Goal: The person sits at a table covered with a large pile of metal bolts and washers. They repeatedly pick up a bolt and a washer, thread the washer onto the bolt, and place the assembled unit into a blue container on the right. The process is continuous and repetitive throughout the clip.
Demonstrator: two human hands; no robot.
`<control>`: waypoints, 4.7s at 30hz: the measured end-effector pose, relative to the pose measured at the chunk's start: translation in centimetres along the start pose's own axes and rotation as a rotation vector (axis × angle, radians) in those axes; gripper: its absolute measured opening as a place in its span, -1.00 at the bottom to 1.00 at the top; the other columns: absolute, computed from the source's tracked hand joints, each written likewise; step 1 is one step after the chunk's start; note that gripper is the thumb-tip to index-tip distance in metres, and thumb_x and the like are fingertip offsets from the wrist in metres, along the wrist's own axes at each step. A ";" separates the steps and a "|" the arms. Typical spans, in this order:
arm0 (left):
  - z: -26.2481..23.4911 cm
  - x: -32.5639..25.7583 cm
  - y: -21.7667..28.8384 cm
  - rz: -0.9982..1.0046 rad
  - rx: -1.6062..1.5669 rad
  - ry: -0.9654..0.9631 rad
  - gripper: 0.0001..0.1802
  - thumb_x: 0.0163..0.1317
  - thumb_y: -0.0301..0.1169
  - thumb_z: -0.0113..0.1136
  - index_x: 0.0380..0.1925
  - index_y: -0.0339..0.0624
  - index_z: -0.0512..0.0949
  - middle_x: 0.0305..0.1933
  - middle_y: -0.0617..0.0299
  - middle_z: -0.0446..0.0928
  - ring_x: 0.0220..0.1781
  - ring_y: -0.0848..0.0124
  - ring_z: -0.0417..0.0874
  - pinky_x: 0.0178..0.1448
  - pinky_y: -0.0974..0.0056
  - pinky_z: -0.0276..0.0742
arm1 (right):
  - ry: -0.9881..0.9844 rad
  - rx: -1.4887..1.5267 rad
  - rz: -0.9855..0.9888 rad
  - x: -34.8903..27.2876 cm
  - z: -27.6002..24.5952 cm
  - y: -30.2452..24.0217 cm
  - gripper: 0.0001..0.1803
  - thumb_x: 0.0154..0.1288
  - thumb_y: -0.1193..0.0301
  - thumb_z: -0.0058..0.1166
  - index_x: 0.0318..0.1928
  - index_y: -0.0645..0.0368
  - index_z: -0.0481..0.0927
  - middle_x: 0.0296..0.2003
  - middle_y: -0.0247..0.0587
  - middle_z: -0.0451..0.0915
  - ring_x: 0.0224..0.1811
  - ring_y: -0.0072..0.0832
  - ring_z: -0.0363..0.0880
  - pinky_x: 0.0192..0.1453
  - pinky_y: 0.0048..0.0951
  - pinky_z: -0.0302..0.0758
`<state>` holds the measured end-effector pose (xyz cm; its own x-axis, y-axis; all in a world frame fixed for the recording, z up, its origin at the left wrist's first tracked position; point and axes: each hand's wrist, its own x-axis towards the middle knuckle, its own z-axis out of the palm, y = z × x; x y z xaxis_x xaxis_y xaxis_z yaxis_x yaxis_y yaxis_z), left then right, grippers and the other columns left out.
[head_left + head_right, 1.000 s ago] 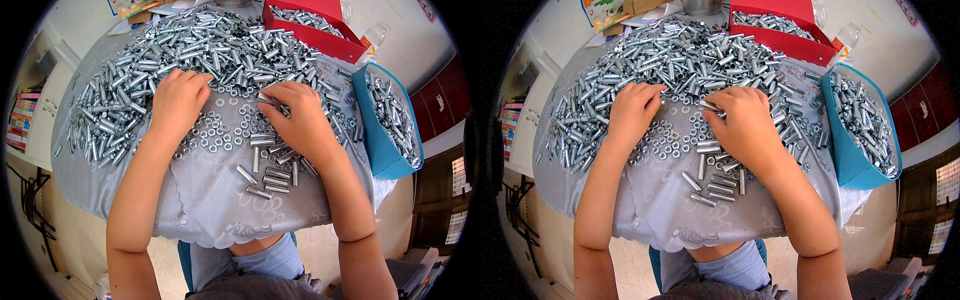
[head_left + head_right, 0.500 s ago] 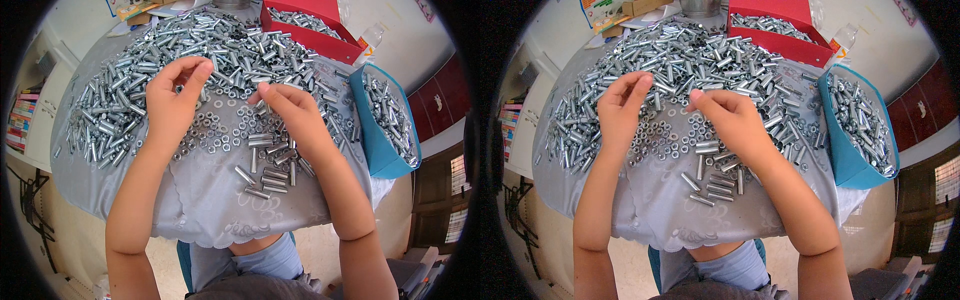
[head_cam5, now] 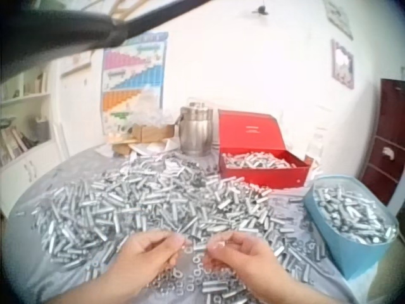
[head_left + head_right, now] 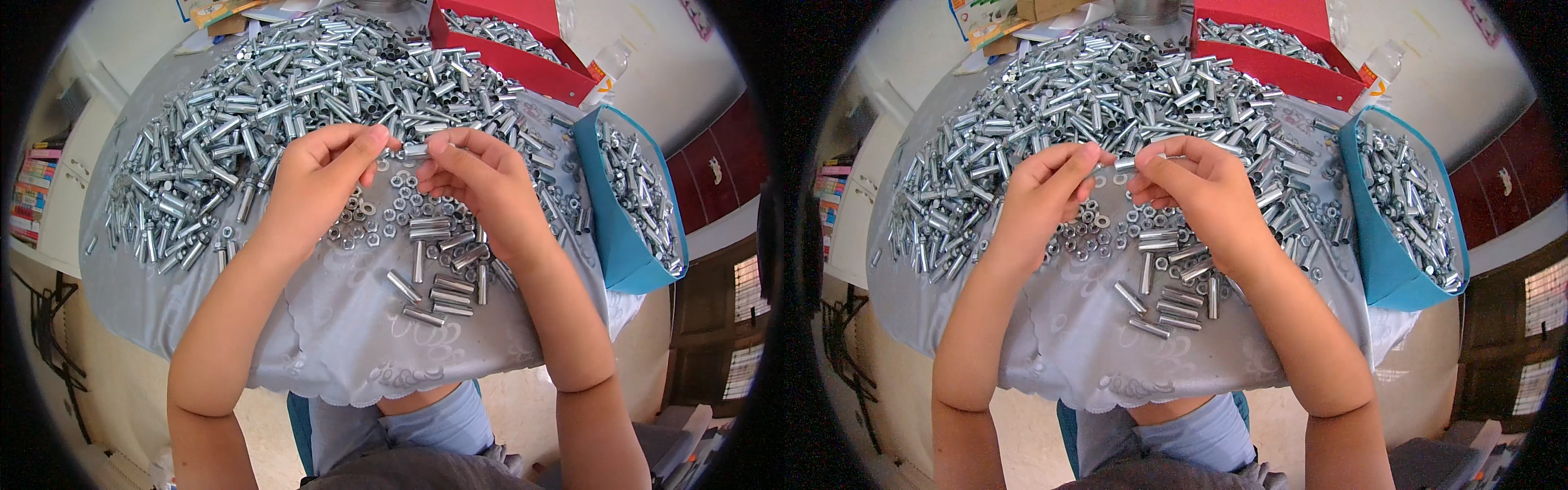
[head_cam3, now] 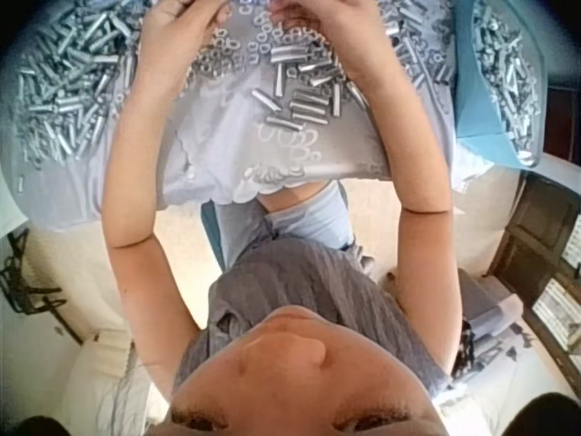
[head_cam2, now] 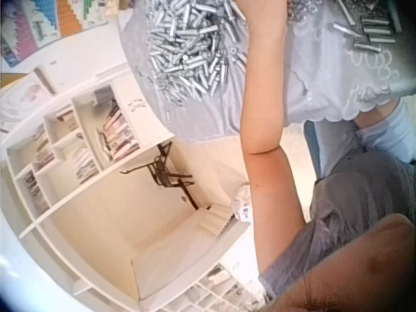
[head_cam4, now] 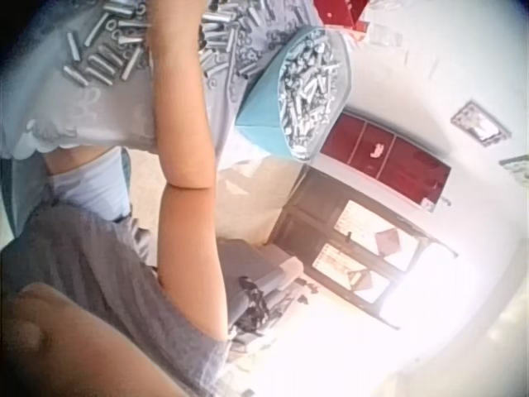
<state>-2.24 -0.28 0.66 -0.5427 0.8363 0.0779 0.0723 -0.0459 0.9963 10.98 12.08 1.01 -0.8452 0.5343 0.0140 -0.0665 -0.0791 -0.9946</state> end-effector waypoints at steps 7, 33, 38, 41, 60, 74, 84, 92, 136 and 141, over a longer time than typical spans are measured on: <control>0.4 -0.1 -0.5 0.025 -0.034 0.008 -0.80 0.22 -0.27 0.08 -0.37 -0.17 0.53 -0.61 0.44 0.36 -0.67 0.74 0.18 -0.62 0.58 0.00 | -0.030 0.050 -0.008 -0.2 0.2 -0.1 -0.77 0.23 0.34 0.04 -0.19 0.24 0.47 -0.39 -0.19 0.59 -0.36 -0.53 0.56 -0.21 -0.58 0.45; 0.8 -0.8 0.3 -0.109 -0.044 0.007 -0.51 0.30 -0.02 -0.16 -0.41 -0.26 0.50 -0.51 0.32 0.44 -0.47 0.63 0.35 -0.37 0.49 0.29 | -0.105 -0.124 -0.216 -0.3 0.8 1.3 -0.81 0.11 0.53 0.15 -0.23 0.29 0.54 -0.41 -0.34 0.59 -0.44 -0.72 0.49 -0.34 -0.68 0.42; 0.9 -0.9 0.1 -0.041 0.045 -0.120 -0.41 0.28 0.09 -0.23 -0.41 -0.28 0.48 -0.46 0.31 0.43 -0.41 0.59 0.38 -0.34 0.44 0.32 | -0.253 -0.246 -0.253 -0.8 1.4 1.7 -0.81 0.08 0.56 0.16 -0.23 0.24 0.58 -0.39 -0.35 0.60 -0.44 -0.73 0.48 -0.32 -0.66 0.43; 0.9 -0.7 -0.2 0.008 0.033 -0.243 -0.43 0.28 0.08 -0.18 -0.41 -0.28 0.48 -0.47 0.32 0.42 -0.40 0.57 0.40 -0.33 0.44 0.33 | -0.232 -0.316 -0.313 -1.3 1.9 1.1 -0.82 0.08 0.56 0.15 -0.24 0.27 0.58 -0.38 -0.29 0.61 -0.41 -0.66 0.53 -0.28 -0.62 0.46; 0.8 -1.0 0.9 -0.118 -0.056 -0.123 -0.58 0.15 -0.06 0.17 -0.40 -0.26 0.53 -0.64 0.43 0.35 -0.63 0.70 0.29 -0.59 0.58 0.13 | -0.112 -0.113 -0.293 -0.6 1.3 1.2 -0.83 0.08 0.57 0.16 -0.27 0.31 0.51 -0.44 -0.30 0.57 -0.42 -0.68 0.52 -0.32 -0.68 0.44; -0.6 -0.2 0.6 -0.165 -0.024 -0.098 -0.78 0.16 -0.25 0.14 -0.45 -0.19 0.47 -0.70 0.51 0.19 -0.68 0.70 0.11 -0.60 0.52 0.02 | 0.033 -0.325 -0.378 -0.2 1.2 1.4 -0.85 0.03 0.54 0.21 -0.34 0.28 0.56 -0.42 -0.27 0.57 -0.39 -0.60 0.54 -0.30 -0.58 0.46; -2.0 0.8 0.6 -0.127 -0.319 0.182 -0.73 0.19 -0.25 0.10 -0.36 -0.28 0.44 -0.71 0.53 0.05 -0.68 0.70 0.04 -0.59 0.52 0.00 | -0.177 -1.071 -0.769 0.1 1.4 3.9 -0.76 0.02 0.45 0.11 -0.23 0.12 0.61 -0.29 -0.27 0.56 -0.11 -0.31 0.45 -0.02 -0.30 0.35; -1.5 0.5 0.6 -0.128 -0.278 0.164 -0.76 0.16 -0.26 0.13 -0.39 -0.24 0.44 -0.71 0.54 0.07 -0.69 0.70 0.08 -0.59 0.52 0.02 | -0.185 -1.081 -0.739 0.2 1.1 3.1 -0.90 0.06 0.51 0.12 -0.36 0.24 0.57 -0.39 -0.21 0.54 -0.25 -0.35 0.48 -0.11 -0.41 0.39; 0.4 -0.3 -0.1 -0.270 -0.353 -0.208 -0.77 0.22 -0.25 0.10 -0.37 -0.22 0.49 -0.66 0.50 0.20 -0.64 0.69 0.16 -0.51 0.50 0.12 | 0.043 -0.288 -0.399 0.0 1.0 1.9 -0.83 0.09 0.49 0.16 -0.31 0.33 0.55 -0.42 -0.23 0.58 -0.42 -0.59 0.52 -0.28 -0.58 0.47; 0.6 -0.4 -0.2 -0.280 -0.321 -0.125 -0.77 0.21 -0.29 0.10 -0.34 -0.25 0.50 -0.65 0.49 0.23 -0.65 0.69 0.16 -0.53 0.51 0.10 | 0.030 -0.426 -0.593 -0.1 1.1 2.6 -0.82 0.05 0.54 0.12 -0.28 0.33 0.53 -0.42 -0.11 0.52 -0.40 -0.42 0.52 -0.29 -0.48 0.46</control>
<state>-1.53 -0.33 0.41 -0.3977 0.8993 -0.1818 -0.3371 0.0410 0.9406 10.27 10.89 -1.45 -0.7157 0.4087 0.5664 -0.2919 0.5617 -0.7742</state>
